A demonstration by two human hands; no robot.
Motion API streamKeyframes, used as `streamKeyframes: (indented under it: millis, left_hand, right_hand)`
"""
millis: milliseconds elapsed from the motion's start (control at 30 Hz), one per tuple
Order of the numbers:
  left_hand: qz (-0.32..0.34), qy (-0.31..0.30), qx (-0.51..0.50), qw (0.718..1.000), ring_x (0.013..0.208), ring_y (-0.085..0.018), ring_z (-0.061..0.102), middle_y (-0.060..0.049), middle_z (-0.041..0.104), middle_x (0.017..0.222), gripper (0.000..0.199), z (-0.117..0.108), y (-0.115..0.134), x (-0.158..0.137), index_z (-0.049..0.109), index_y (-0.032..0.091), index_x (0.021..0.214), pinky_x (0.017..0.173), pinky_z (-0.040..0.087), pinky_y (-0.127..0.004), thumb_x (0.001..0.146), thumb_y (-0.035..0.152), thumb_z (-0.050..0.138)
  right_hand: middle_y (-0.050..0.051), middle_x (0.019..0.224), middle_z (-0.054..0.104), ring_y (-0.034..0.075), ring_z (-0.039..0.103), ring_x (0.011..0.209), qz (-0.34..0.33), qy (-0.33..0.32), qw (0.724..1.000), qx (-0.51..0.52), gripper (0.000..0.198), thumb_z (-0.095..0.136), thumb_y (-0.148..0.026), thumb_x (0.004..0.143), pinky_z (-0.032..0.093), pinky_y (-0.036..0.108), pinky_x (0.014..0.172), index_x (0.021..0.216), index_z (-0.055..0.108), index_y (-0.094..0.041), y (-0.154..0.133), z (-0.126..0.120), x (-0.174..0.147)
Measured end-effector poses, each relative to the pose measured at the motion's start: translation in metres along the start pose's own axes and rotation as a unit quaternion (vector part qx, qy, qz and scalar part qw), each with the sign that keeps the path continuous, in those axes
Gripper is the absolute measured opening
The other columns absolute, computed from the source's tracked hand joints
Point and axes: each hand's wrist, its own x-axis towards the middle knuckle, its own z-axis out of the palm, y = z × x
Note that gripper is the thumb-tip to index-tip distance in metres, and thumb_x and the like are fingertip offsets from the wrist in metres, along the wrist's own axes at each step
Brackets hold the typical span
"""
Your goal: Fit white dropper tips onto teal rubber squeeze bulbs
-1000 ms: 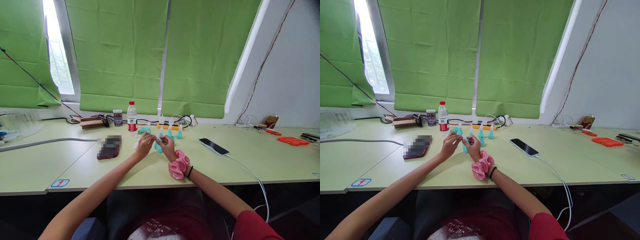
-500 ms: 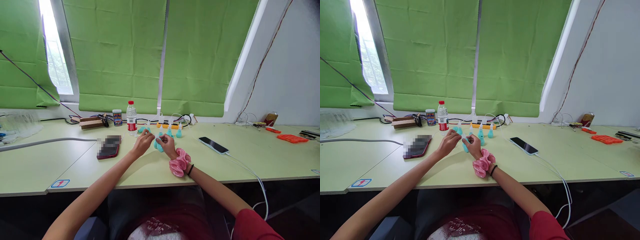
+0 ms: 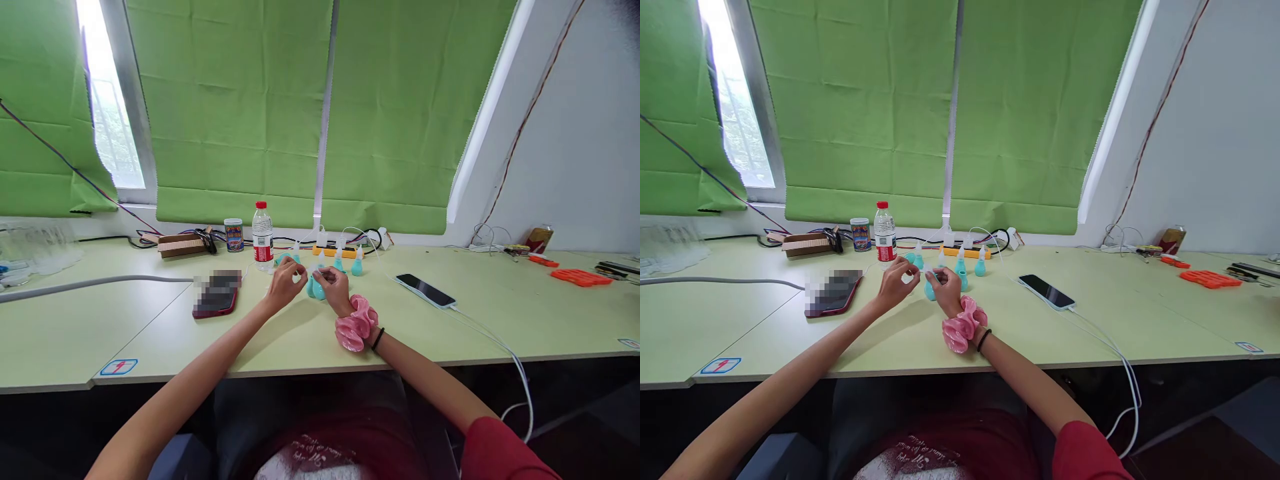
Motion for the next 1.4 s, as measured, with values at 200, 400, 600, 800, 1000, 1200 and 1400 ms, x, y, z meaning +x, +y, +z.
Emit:
streamKeyframes:
  millis: [200, 400, 600, 800, 1000, 1200, 1400]
  left_hand:
    - [-0.121, -0.016, -0.072, 0.99, 0.064, -0.013, 0.05, -0.002, 0.056, 0.061, 0.009, -0.002, -0.011, -0.004, 0.055, 0.016, 0.063, 0.053, 0.044, -0.024, 0.069, 0.019, 0.049]
    - [-0.135, -0.173, 0.081, 0.972, 0.07, -0.021, 0.05, -0.006, 0.058, 0.059, 0.013, 0.004, -0.045, -0.019, 0.058, 0.017, 0.056, 0.064, 0.041, -0.035, 0.066, 0.016, 0.049]
    - [-0.151, -0.227, 0.109, 0.956, 0.065, -0.019, 0.05, -0.007, 0.057, 0.061, 0.021, 0.011, -0.048, -0.024, 0.056, 0.016, 0.057, 0.071, 0.036, -0.037, 0.072, 0.017, 0.041]
    - [-0.24, -0.16, -0.055, 0.956, 0.051, -0.011, 0.043, -0.001, 0.048, 0.049, 0.044, -0.004, -0.017, -0.008, 0.045, 0.015, 0.049, 0.052, 0.03, -0.024, 0.082, 0.036, 0.026]
    - [-0.304, -0.161, -0.125, 0.931, 0.04, -0.005, 0.02, 0.004, 0.019, 0.039, 0.041, 0.001, -0.01, -0.008, 0.023, 0.017, 0.038, 0.043, 0.016, -0.022, 0.071, 0.036, 0.038]
    - [-0.445, -0.244, -0.382, 0.772, 0.034, -0.005, 0.019, 0.006, 0.021, 0.039, 0.036, 0.004, -0.017, -0.006, 0.024, 0.019, 0.046, 0.036, 0.018, -0.021, 0.067, 0.042, 0.043]
    - [-0.384, -0.174, -0.189, 0.887, 0.039, -0.01, 0.034, 0.001, 0.029, 0.04, 0.044, -0.009, -0.037, -0.002, 0.026, 0.02, 0.046, 0.043, 0.031, -0.025, 0.079, 0.048, 0.023]
  right_hand:
    - [0.002, 0.063, 0.058, 0.014, 0.054, 0.064, 0.018, 0.06, 0.998, 0.027, 0.029, 0.054, -0.041, 0.064, 0.043, 0.024, 0.057, 0.068, 0.059, -0.012, -0.004, -0.008, 0.008]
    - [0.002, 0.064, 0.059, 0.014, 0.056, 0.061, 0.02, 0.001, 0.998, 0.054, 0.029, 0.062, -0.04, 0.058, 0.044, 0.024, 0.057, 0.07, 0.056, -0.014, -0.002, -0.004, 0.007]
    - [0.004, 0.07, 0.062, 0.014, 0.056, 0.063, 0.013, -0.062, 0.998, 0.015, 0.033, 0.067, -0.038, 0.054, 0.045, 0.025, 0.059, 0.074, 0.062, -0.012, 0.0, -0.006, 0.001]
    - [0.004, 0.066, 0.062, 0.015, 0.055, 0.061, -0.011, -0.119, 0.992, -0.046, 0.032, 0.07, -0.036, 0.05, 0.044, 0.026, 0.058, 0.068, 0.064, -0.011, 0.001, -0.001, -0.01]
    - [0.0, 0.056, 0.057, 0.01, 0.05, 0.053, -0.108, -0.17, 0.973, -0.113, 0.027, 0.061, -0.04, 0.062, 0.039, 0.021, 0.049, 0.062, 0.064, -0.014, -0.008, 0.0, -0.019]
    - [0.0, 0.051, 0.056, 0.01, 0.049, 0.049, -0.071, -0.275, 0.957, -0.057, 0.036, 0.055, -0.047, 0.067, 0.038, 0.021, 0.045, 0.056, 0.062, -0.014, -0.021, -0.007, -0.016]
    - [0.004, 0.064, 0.061, 0.014, 0.056, 0.059, -0.003, -0.256, 0.965, 0.058, 0.034, 0.058, -0.047, 0.064, 0.045, 0.026, 0.058, 0.065, 0.063, -0.013, -0.029, -0.017, -0.003]
